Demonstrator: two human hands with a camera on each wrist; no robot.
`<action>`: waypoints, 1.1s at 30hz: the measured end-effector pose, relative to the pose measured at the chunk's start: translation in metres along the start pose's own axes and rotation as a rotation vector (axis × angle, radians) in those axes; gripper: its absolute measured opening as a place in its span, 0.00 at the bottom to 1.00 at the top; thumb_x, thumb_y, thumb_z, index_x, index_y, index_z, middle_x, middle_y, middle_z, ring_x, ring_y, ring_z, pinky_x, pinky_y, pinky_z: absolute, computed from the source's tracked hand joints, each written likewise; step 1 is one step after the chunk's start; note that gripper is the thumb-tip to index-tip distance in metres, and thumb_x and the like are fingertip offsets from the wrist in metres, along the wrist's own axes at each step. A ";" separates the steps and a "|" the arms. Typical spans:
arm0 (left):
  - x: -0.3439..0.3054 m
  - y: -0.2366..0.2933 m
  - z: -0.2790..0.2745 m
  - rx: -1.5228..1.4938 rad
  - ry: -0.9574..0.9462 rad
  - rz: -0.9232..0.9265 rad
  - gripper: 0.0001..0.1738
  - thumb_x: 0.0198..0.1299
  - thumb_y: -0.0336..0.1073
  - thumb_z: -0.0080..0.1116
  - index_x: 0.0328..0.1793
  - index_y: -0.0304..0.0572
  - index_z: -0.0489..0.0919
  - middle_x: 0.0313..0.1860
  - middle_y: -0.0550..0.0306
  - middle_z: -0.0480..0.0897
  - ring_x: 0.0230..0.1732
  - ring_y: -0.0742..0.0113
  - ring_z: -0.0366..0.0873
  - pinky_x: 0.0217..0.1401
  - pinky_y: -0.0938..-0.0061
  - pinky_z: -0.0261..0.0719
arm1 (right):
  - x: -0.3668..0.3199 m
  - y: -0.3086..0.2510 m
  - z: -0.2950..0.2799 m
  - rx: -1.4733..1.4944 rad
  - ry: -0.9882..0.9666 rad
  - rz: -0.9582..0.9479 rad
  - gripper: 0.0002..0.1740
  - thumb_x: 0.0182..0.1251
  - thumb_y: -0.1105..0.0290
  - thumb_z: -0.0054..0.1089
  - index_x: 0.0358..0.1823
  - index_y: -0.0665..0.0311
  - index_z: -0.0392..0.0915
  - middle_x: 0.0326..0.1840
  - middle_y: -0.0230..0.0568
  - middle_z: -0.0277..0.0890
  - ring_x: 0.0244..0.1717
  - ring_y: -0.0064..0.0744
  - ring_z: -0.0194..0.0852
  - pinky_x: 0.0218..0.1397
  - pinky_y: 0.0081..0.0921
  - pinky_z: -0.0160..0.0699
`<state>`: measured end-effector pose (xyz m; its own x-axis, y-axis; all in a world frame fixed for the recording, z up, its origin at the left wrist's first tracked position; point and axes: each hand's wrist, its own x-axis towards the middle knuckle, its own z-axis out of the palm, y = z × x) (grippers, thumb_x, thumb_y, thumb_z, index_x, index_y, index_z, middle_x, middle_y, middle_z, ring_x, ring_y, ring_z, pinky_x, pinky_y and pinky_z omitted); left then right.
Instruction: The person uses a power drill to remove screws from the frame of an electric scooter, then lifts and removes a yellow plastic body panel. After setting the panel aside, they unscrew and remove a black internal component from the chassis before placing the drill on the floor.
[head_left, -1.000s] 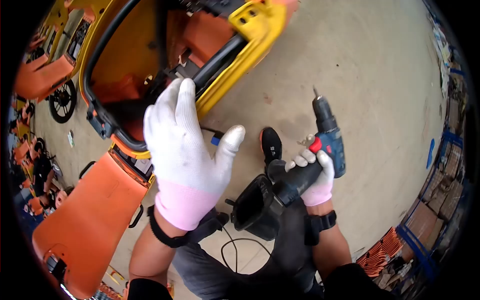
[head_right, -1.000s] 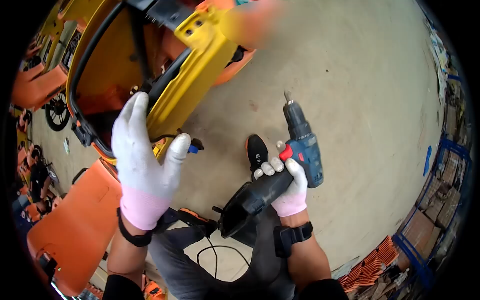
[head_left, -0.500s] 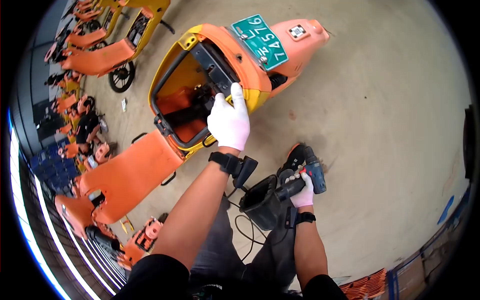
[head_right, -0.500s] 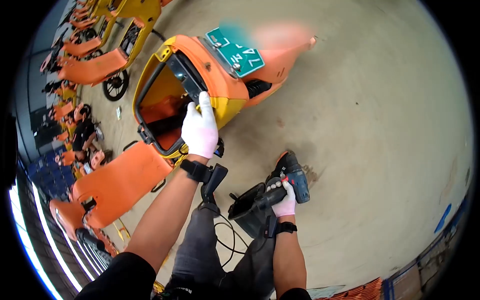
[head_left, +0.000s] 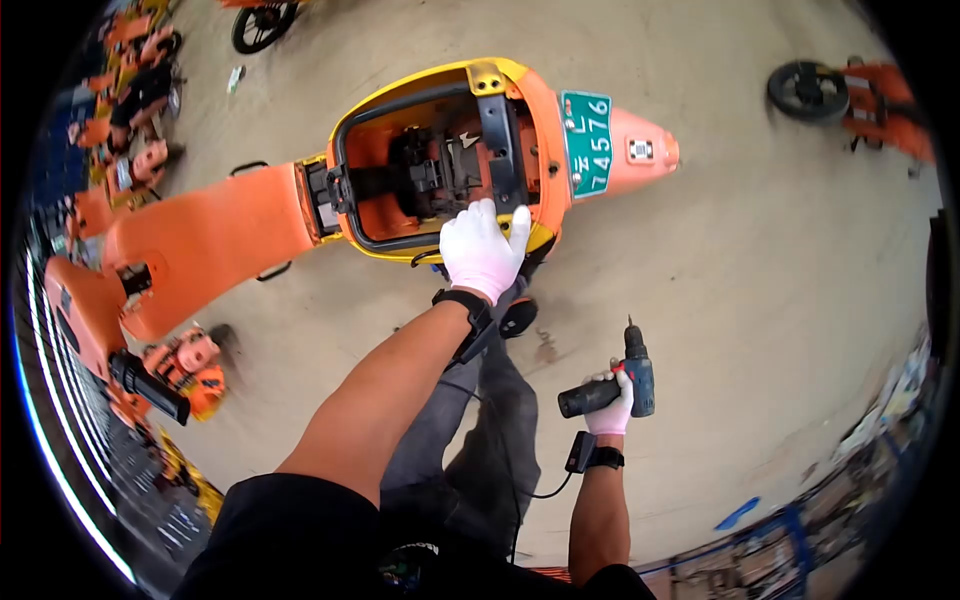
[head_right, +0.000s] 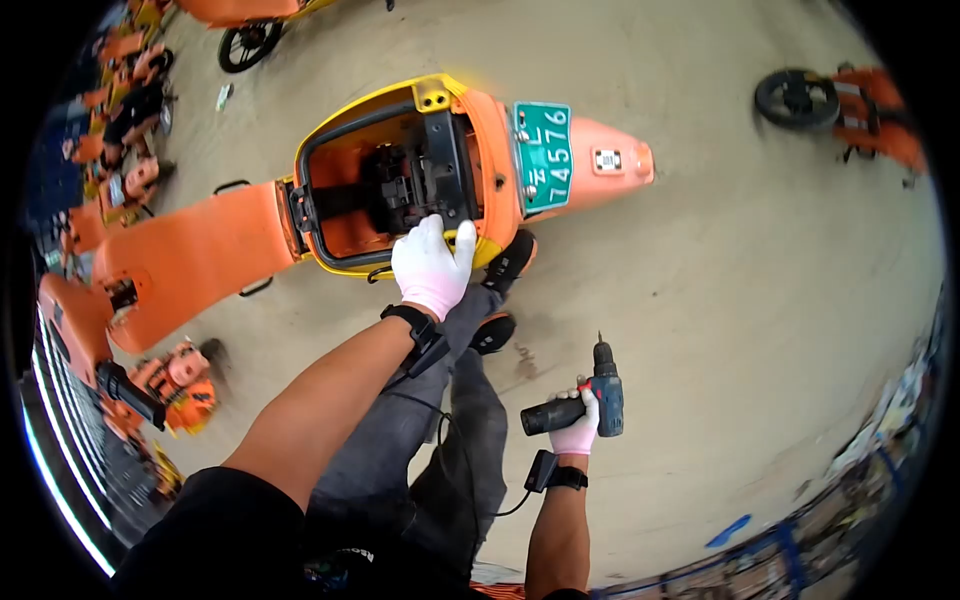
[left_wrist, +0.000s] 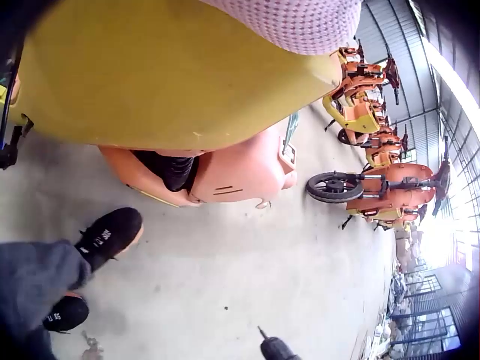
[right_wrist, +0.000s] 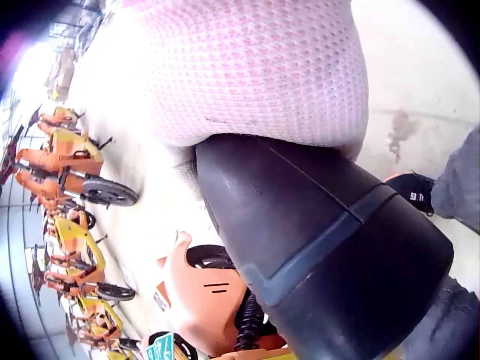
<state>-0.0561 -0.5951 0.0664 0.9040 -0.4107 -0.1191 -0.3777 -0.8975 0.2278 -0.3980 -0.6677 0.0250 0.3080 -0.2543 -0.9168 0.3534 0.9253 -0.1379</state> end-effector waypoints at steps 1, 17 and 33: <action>0.000 0.001 0.000 -0.020 -0.006 -0.001 0.29 0.69 0.61 0.49 0.37 0.40 0.77 0.34 0.45 0.81 0.40 0.45 0.82 0.46 0.54 0.75 | -0.003 -0.014 0.009 -0.052 -0.002 -0.006 0.17 0.69 0.66 0.62 0.57 0.58 0.74 0.33 0.28 0.74 0.38 0.30 0.75 0.55 0.38 0.76; 0.001 -0.011 -0.023 -0.265 -0.139 -0.117 0.28 0.61 0.63 0.58 0.35 0.42 0.78 0.32 0.51 0.76 0.40 0.51 0.77 0.52 0.58 0.71 | -0.013 -0.091 0.340 -1.101 -0.395 0.133 0.25 0.72 0.62 0.61 0.66 0.61 0.65 0.34 0.32 0.70 0.40 0.32 0.72 0.55 0.38 0.74; -0.051 -0.002 -0.046 -0.294 0.517 -1.013 0.31 0.56 0.47 0.71 0.58 0.35 0.73 0.54 0.41 0.77 0.59 0.41 0.72 0.64 0.53 0.69 | 0.015 -0.039 0.546 -2.072 -0.872 0.137 0.30 0.63 0.66 0.64 0.62 0.77 0.70 0.33 0.43 0.80 0.37 0.36 0.81 0.50 0.34 0.81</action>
<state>-0.0920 -0.5646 0.1160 0.7644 0.6445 0.0176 0.5603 -0.6775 0.4765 0.0754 -0.8619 0.2210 0.6379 0.3309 -0.6954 -0.6371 -0.2804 -0.7179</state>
